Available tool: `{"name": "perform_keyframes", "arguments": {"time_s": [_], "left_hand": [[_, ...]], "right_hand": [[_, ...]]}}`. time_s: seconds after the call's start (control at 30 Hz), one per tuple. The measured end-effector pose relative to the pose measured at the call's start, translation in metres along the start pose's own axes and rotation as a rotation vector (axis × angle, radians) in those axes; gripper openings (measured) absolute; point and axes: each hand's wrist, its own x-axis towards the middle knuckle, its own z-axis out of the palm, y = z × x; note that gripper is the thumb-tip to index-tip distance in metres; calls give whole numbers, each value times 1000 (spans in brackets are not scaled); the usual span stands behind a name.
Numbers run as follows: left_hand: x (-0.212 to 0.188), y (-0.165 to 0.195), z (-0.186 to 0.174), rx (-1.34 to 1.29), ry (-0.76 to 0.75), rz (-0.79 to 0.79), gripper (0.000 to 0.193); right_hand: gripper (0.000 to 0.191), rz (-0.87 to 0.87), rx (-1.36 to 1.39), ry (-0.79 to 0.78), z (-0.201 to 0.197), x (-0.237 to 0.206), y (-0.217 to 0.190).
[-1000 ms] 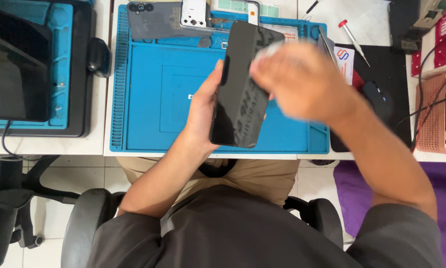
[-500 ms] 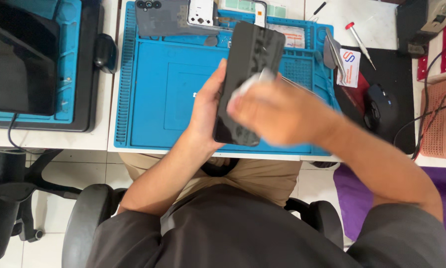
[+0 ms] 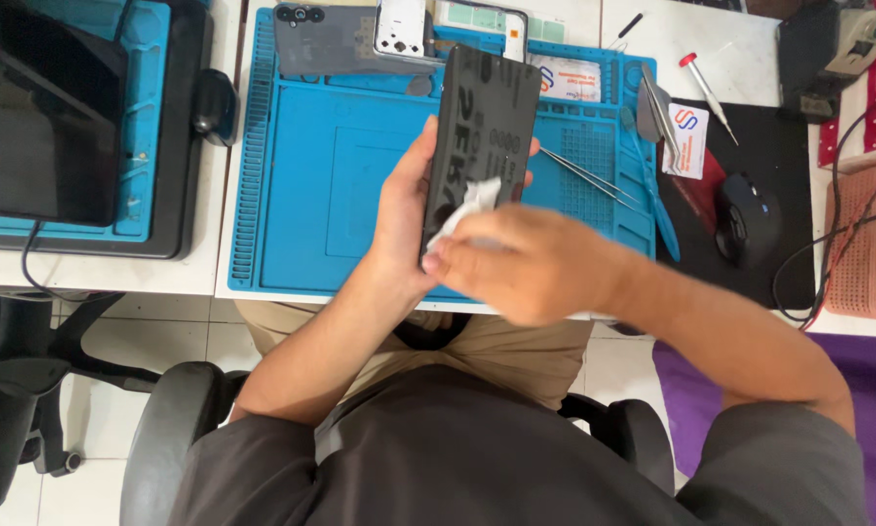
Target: The person disassembles a smartphone, removes the motherboard, and cleans the exterior of the back cover with a cloth. They then reassemble the device by placing the motherboard back into the chassis and aligning the back cover.
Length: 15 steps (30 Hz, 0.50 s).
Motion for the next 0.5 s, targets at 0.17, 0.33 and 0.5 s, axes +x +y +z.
{"name": "perform_keyframes", "arguments": {"time_s": [0.17, 0.33, 0.5], "left_hand": [[-7, -10, -10, -28, -144, -65, 56], [-6, -9, -8, -43, -3, -82, 57], [0, 1, -2, 19, 18, 19, 60]], "right_hand": [[33, 9, -285, -22, -23, -6, 63], [32, 22, -363, -13, -35, 24, 51], [20, 23, 44, 5, -10, 25, -7]]}}
